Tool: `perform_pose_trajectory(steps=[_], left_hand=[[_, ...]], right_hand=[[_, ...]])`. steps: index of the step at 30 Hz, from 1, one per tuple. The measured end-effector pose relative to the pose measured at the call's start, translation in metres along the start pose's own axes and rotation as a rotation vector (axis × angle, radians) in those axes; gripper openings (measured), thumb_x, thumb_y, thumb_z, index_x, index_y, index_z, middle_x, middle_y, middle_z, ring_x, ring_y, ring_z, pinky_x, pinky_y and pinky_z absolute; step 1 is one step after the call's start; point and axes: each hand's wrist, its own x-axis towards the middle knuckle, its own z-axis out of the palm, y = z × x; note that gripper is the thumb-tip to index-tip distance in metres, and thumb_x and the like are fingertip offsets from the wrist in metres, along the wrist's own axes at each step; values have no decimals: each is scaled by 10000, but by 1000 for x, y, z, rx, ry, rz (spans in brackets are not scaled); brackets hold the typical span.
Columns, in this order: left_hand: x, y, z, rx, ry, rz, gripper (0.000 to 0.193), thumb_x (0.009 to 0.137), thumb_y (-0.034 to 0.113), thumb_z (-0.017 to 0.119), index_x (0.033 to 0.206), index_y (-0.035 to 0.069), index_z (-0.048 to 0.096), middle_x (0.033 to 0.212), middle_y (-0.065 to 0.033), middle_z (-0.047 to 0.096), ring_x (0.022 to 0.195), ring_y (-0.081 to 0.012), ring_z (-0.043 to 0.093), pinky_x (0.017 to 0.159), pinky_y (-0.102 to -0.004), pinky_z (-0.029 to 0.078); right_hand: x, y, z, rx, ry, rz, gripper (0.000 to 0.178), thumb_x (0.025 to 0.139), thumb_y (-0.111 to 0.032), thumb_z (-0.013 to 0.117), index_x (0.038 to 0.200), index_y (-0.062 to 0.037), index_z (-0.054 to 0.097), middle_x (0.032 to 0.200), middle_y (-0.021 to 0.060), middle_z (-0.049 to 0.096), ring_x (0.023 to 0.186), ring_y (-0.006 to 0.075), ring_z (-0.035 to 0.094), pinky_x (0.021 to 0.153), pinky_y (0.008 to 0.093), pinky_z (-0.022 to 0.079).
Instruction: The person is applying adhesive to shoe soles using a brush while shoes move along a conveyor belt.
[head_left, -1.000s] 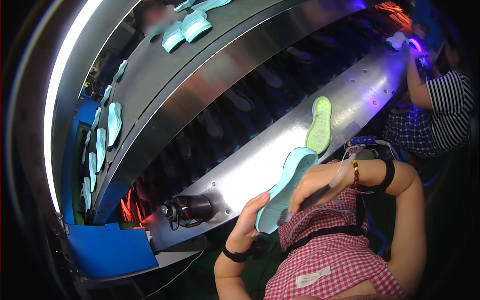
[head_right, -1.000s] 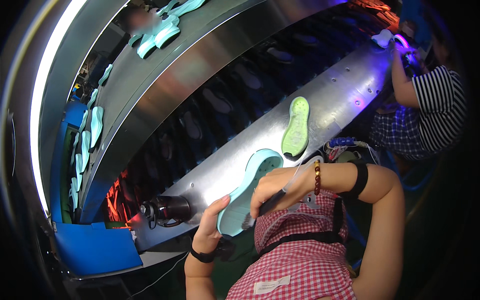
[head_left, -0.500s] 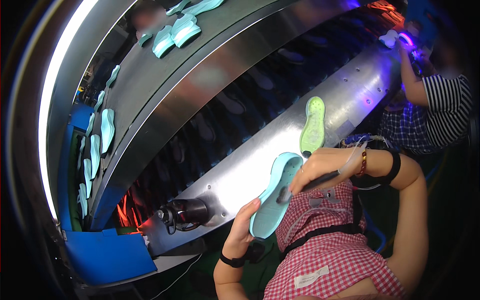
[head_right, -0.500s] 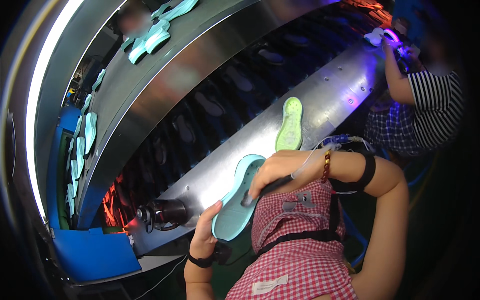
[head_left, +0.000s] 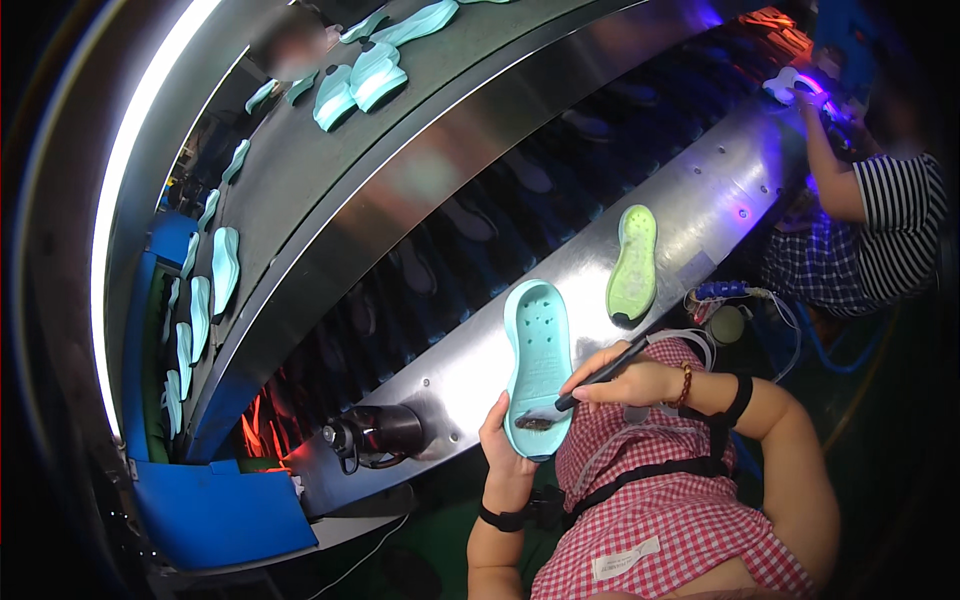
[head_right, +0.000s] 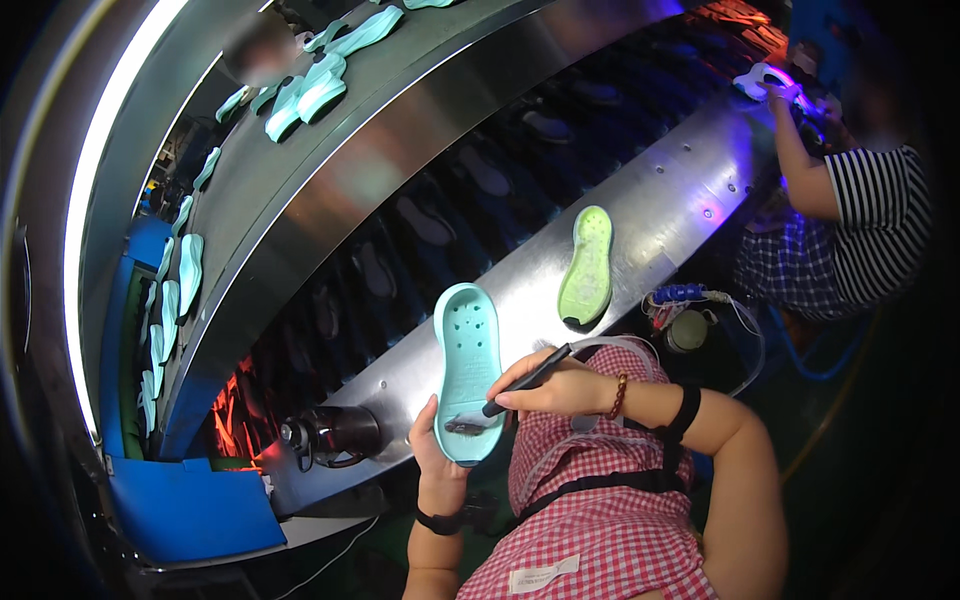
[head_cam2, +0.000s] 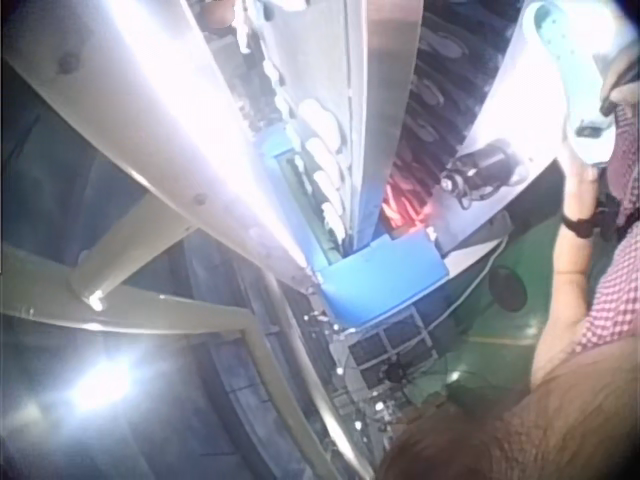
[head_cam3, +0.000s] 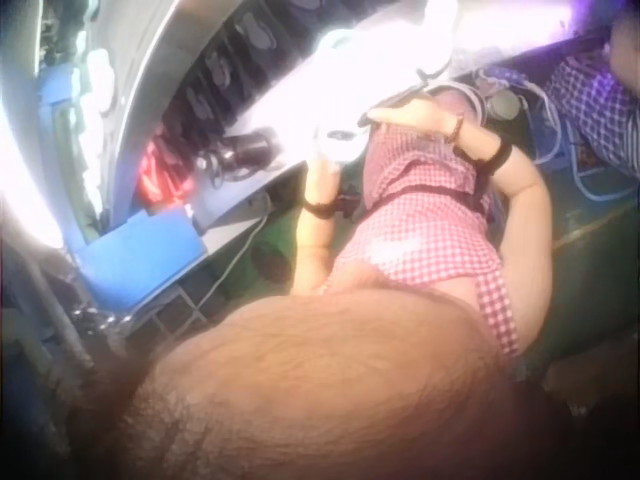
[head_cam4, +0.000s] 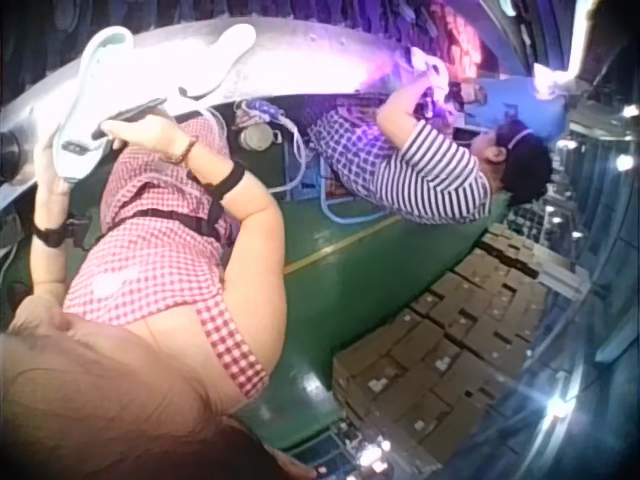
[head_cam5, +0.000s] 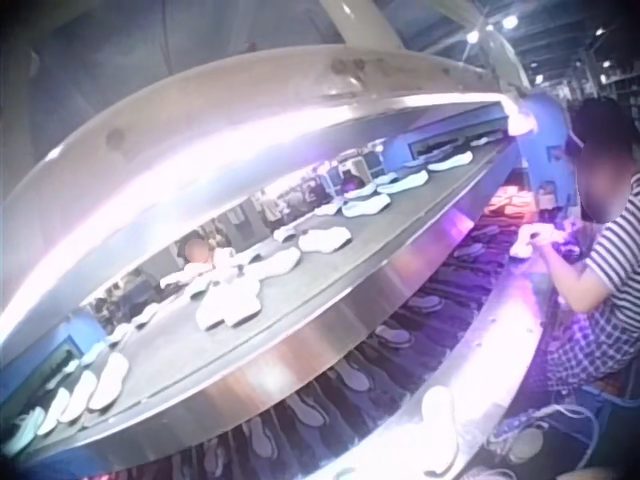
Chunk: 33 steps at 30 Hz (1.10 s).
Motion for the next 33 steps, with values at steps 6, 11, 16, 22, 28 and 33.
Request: perform_pose_trajectory(steps=[6, 11, 16, 22, 28, 33], left_hand=[[5, -6, -7, -10, -2, 59, 526, 856, 322, 381, 1222, -55, 371, 1139, -239, 507, 996, -369, 539, 843, -483, 450], [7, -6, -9, -63, -1, 70, 516, 863, 304, 372, 1242, -46, 354, 1157, -228, 498, 1016, -360, 531, 850, -493, 446], [9, -5, -12, -62, -42, 54, 524, 854, 330, 393, 1235, -29, 361, 1152, -237, 494, 978, -390, 546, 785, -546, 473], [9, -8, -6, -32, -1, 53, 525, 853, 335, 400, 1234, -25, 366, 1159, -213, 500, 975, -382, 553, 784, -532, 480], [11, -3, -10, -39, 69, 132, 522, 870, 338, 369, 1240, -29, 370, 1168, -197, 500, 985, -365, 551, 805, -513, 472], [-28, 42, 22, 100, -27, 391, 560, 866, 374, 304, 1238, -36, 386, 1122, -206, 532, 954, -360, 563, 800, -495, 470]], right_hand=[[2, 7, 6, -90, 91, -140, 211, 798, -100, 602, 955, 41, 620, 813, 109, 647, 693, 126, 612, 637, 240, 496], [4, 12, 10, -213, 167, -248, 192, 787, -94, 601, 938, 21, 631, 806, 110, 654, 676, 135, 620, 627, 252, 484], [18, 28, -6, -684, 463, -553, 147, 741, -119, 638, 876, -62, 655, 849, 62, 660, 690, 168, 621, 659, 294, 391], [47, 26, -18, -780, 686, -687, 181, 757, -65, 610, 931, -16, 625, 838, 94, 647, 798, 211, 626, 654, 307, 429], [23, 34, 17, -472, 339, -565, 224, 768, -59, 605, 987, -15, 610, 860, 133, 635, 795, 246, 619, 705, 314, 492], [-18, -5, -25, 363, 97, -237, 218, 833, -71, 521, 1011, 33, 593, 869, 136, 635, 510, 55, 504, 457, 170, 421]])
